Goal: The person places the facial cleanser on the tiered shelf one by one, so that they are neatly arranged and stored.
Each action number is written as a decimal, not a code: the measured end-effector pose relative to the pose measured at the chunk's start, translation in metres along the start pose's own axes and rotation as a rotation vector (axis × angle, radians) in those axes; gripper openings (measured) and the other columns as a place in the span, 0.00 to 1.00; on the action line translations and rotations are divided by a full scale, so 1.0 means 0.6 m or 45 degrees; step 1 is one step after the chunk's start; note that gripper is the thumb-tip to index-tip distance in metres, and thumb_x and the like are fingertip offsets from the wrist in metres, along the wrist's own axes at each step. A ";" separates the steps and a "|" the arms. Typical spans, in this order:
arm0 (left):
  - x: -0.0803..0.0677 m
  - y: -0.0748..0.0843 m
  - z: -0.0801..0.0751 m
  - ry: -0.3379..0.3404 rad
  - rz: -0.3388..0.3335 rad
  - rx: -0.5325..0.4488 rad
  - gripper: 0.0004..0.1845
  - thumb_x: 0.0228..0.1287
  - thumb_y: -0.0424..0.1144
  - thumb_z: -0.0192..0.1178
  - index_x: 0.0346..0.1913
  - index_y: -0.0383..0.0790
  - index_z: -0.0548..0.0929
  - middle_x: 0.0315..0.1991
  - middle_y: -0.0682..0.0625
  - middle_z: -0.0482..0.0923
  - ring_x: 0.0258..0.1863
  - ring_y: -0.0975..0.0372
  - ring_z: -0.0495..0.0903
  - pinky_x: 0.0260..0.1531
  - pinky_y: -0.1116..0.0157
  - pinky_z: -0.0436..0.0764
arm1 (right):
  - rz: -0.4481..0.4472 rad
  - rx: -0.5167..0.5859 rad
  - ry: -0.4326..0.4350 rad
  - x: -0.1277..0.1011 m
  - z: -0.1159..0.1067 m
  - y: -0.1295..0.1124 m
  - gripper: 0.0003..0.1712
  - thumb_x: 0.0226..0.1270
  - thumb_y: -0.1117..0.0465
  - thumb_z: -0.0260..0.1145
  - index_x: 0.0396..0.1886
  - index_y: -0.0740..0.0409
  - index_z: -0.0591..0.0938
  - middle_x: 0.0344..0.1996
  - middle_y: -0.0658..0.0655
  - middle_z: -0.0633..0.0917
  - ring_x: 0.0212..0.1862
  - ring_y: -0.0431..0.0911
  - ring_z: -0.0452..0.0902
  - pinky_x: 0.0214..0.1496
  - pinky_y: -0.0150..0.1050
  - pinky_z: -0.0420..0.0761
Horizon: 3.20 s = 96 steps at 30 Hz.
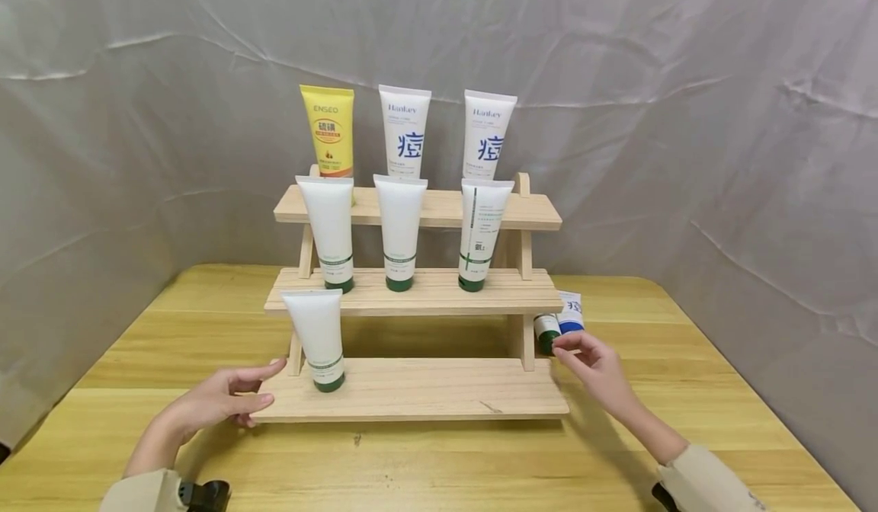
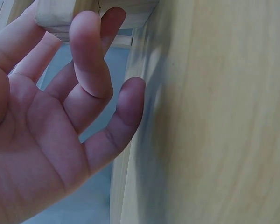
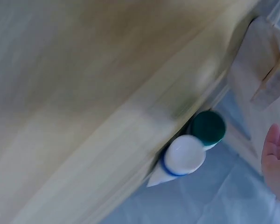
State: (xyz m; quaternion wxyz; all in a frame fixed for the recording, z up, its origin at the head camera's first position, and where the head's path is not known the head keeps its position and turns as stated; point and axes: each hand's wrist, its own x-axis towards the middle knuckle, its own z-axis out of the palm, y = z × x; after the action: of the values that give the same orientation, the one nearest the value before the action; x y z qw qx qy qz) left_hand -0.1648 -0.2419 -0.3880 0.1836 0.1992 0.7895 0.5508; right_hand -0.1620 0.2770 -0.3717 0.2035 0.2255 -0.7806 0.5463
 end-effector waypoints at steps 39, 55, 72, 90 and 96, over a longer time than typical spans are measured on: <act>0.000 0.000 0.002 -0.001 0.025 -0.013 0.30 0.64 0.36 0.56 0.65 0.27 0.59 0.44 0.35 0.71 0.20 0.63 0.73 0.22 0.65 0.77 | 0.649 -0.402 -0.062 0.069 -0.076 0.103 0.26 0.67 0.59 0.58 0.57 0.73 0.70 0.54 0.77 0.70 0.53 0.65 0.69 0.45 0.38 0.77; -0.001 -0.002 0.001 -0.026 0.040 -0.036 0.26 0.65 0.35 0.55 0.66 0.50 0.66 0.27 0.51 0.67 0.20 0.64 0.73 0.23 0.67 0.76 | 0.802 -0.446 -0.171 0.082 -0.073 0.130 0.36 0.68 0.50 0.56 0.66 0.68 0.60 0.56 0.79 0.65 0.46 0.58 0.69 0.37 0.37 0.74; 0.001 0.000 0.004 0.021 0.039 0.014 0.30 0.64 0.35 0.56 0.64 0.24 0.58 0.60 0.21 0.54 0.20 0.62 0.74 0.22 0.64 0.77 | 0.810 -0.473 -0.228 0.088 -0.067 0.125 0.34 0.68 0.58 0.56 0.68 0.69 0.56 0.64 0.76 0.56 0.62 0.70 0.53 0.60 0.57 0.63; 0.000 0.002 0.006 0.021 0.038 0.027 0.31 0.64 0.36 0.56 0.64 0.23 0.57 0.57 0.23 0.60 0.20 0.62 0.74 0.22 0.64 0.77 | 0.967 -0.430 -0.148 0.090 -0.061 0.113 0.30 0.62 0.63 0.57 0.63 0.71 0.65 0.57 0.79 0.65 0.33 0.47 0.74 0.29 0.36 0.78; -0.001 0.003 0.006 0.017 0.050 0.040 0.31 0.64 0.35 0.56 0.63 0.22 0.57 0.53 0.27 0.66 0.20 0.62 0.74 0.22 0.64 0.77 | 1.004 -0.306 -0.073 0.085 -0.066 0.111 0.31 0.62 0.64 0.57 0.63 0.70 0.62 0.51 0.79 0.67 0.30 0.45 0.74 0.27 0.39 0.79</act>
State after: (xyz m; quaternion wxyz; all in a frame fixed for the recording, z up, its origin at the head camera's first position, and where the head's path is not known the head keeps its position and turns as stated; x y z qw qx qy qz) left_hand -0.1626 -0.2387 -0.3876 0.1643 0.2136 0.7952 0.5432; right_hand -0.2389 0.3283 -0.3812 -0.0184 -0.1010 -0.8708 0.4808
